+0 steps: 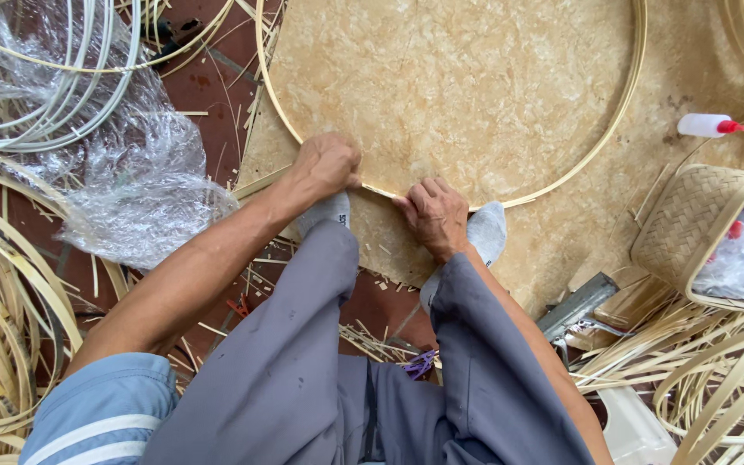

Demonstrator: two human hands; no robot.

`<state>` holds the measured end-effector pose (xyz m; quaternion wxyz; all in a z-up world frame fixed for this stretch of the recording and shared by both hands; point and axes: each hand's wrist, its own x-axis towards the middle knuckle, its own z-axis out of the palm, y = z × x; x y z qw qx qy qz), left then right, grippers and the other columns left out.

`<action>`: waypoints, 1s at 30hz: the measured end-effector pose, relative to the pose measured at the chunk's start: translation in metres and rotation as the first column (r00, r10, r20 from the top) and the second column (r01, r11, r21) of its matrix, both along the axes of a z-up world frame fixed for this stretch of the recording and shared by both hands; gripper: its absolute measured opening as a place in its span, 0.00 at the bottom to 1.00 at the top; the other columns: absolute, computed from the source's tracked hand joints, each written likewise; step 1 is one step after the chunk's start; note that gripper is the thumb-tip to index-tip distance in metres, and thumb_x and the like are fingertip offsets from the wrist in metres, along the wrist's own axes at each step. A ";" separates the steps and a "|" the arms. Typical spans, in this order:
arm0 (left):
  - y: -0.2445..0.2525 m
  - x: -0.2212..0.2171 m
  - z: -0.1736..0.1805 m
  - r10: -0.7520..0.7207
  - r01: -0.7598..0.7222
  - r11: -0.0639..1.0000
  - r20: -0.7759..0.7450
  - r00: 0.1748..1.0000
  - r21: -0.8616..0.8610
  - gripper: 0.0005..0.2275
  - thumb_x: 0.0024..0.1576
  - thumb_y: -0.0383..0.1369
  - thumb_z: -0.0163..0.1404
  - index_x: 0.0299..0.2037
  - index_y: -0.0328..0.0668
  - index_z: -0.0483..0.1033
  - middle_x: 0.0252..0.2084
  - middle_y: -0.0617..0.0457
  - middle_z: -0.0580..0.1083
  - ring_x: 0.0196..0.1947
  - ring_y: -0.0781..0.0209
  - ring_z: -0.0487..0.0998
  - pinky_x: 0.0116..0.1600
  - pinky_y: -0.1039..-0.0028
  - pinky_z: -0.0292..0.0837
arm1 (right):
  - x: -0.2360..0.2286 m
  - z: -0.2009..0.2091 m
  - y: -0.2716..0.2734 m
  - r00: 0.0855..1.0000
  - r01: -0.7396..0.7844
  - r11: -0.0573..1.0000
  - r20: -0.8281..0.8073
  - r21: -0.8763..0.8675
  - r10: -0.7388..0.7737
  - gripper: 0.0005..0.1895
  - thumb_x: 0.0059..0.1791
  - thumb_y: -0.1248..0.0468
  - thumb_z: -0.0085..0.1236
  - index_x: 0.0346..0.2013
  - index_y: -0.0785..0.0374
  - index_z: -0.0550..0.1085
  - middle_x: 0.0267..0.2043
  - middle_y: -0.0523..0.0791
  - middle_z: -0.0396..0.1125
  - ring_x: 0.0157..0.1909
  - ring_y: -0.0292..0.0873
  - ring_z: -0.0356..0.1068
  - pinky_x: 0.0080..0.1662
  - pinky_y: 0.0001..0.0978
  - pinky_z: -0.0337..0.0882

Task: The person constructs large bamboo rings by hand and using a metal bar, layering thin bamboo strips and applying adhesive to secure them into a circular shape.

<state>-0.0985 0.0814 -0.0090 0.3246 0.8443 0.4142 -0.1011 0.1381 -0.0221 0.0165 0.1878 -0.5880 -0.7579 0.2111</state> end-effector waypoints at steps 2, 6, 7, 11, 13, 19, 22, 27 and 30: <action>-0.003 0.007 0.004 -0.124 0.120 0.992 -0.145 0.982 -0.041 0.06 0.61 0.29 0.56 0.31 0.43 0.79 0.30 0.51 0.75 0.34 0.59 0.78 0.36 0.67 0.73 | 0.000 0.000 0.007 1.000 0.006 1.000 -0.003 -0.004 -0.006 0.16 0.48 0.54 0.66 0.26 0.59 0.71 0.29 0.44 0.65 0.35 0.48 0.68 0.36 0.43 0.69; -0.029 0.015 0.005 -0.059 -0.033 0.980 0.440 0.896 0.198 0.05 0.48 0.33 0.60 0.29 0.42 0.80 0.28 0.50 0.74 0.33 0.52 0.76 0.35 0.62 0.73 | -0.003 -0.004 0.004 1.000 0.014 1.000 -0.006 -0.008 -0.014 0.15 0.48 0.54 0.66 0.26 0.59 0.71 0.29 0.45 0.65 0.36 0.49 0.68 0.35 0.43 0.68; -0.035 0.015 0.003 -0.039 -0.059 0.977 0.447 0.894 0.203 0.05 0.50 0.33 0.60 0.28 0.41 0.79 0.28 0.50 0.73 0.32 0.53 0.75 0.35 0.62 0.73 | -0.003 -0.006 0.002 1.000 0.015 1.000 0.000 -0.016 -0.015 0.16 0.48 0.54 0.66 0.26 0.59 0.71 0.29 0.45 0.65 0.36 0.49 0.68 0.36 0.43 0.68; -0.042 0.017 -0.004 -0.062 -0.048 0.965 0.404 0.913 0.256 0.07 0.53 0.32 0.60 0.27 0.39 0.77 0.28 0.49 0.72 0.33 0.53 0.74 0.35 0.63 0.72 | 0.012 0.000 -0.005 1.000 0.003 0.998 -0.022 -0.057 -0.005 0.13 0.47 0.54 0.66 0.28 0.57 0.74 0.31 0.44 0.68 0.38 0.49 0.69 0.38 0.42 0.69; -0.030 0.014 -0.005 -0.070 -0.031 0.964 0.364 0.929 0.263 0.08 0.56 0.32 0.59 0.28 0.40 0.78 0.28 0.50 0.71 0.32 0.56 0.74 0.34 0.65 0.72 | 0.021 0.002 0.001 0.999 0.017 0.999 -0.027 -0.049 -0.019 0.10 0.47 0.55 0.66 0.29 0.56 0.76 0.32 0.43 0.69 0.39 0.49 0.70 0.39 0.42 0.69; -0.048 0.018 -0.010 -0.003 -0.115 0.956 0.399 0.917 0.271 0.10 0.55 0.34 0.60 0.24 0.39 0.77 0.26 0.52 0.70 0.29 0.58 0.71 0.33 0.65 0.71 | 0.044 0.000 -0.011 0.999 0.039 0.994 -0.012 -0.103 -0.040 0.10 0.47 0.57 0.68 0.29 0.57 0.77 0.31 0.43 0.69 0.39 0.49 0.69 0.40 0.42 0.70; -0.046 0.021 -0.012 0.030 -0.125 0.963 0.364 0.931 0.240 0.10 0.56 0.34 0.61 0.25 0.40 0.77 0.26 0.54 0.70 0.28 0.60 0.71 0.33 0.67 0.72 | 0.043 -0.003 -0.010 0.997 0.070 0.993 -0.009 -0.097 -0.071 0.11 0.46 0.56 0.69 0.28 0.58 0.77 0.30 0.44 0.69 0.38 0.49 0.69 0.40 0.42 0.69; -0.045 0.023 -0.011 0.072 -0.141 0.975 0.355 0.932 0.171 0.10 0.54 0.34 0.62 0.24 0.39 0.76 0.25 0.53 0.69 0.28 0.59 0.71 0.34 0.66 0.72 | 0.042 -0.005 -0.012 0.994 0.093 0.991 -0.045 -0.098 -0.098 0.11 0.46 0.57 0.69 0.28 0.58 0.76 0.30 0.44 0.69 0.38 0.49 0.69 0.39 0.43 0.70; -0.043 0.023 -0.007 0.088 -0.153 0.976 0.359 0.929 0.156 0.10 0.53 0.33 0.62 0.24 0.40 0.76 0.25 0.53 0.69 0.29 0.59 0.71 0.35 0.65 0.72 | 0.041 -0.003 -0.012 0.993 0.104 0.988 -0.045 -0.116 -0.110 0.12 0.46 0.56 0.69 0.28 0.58 0.76 0.30 0.44 0.69 0.37 0.49 0.69 0.39 0.42 0.70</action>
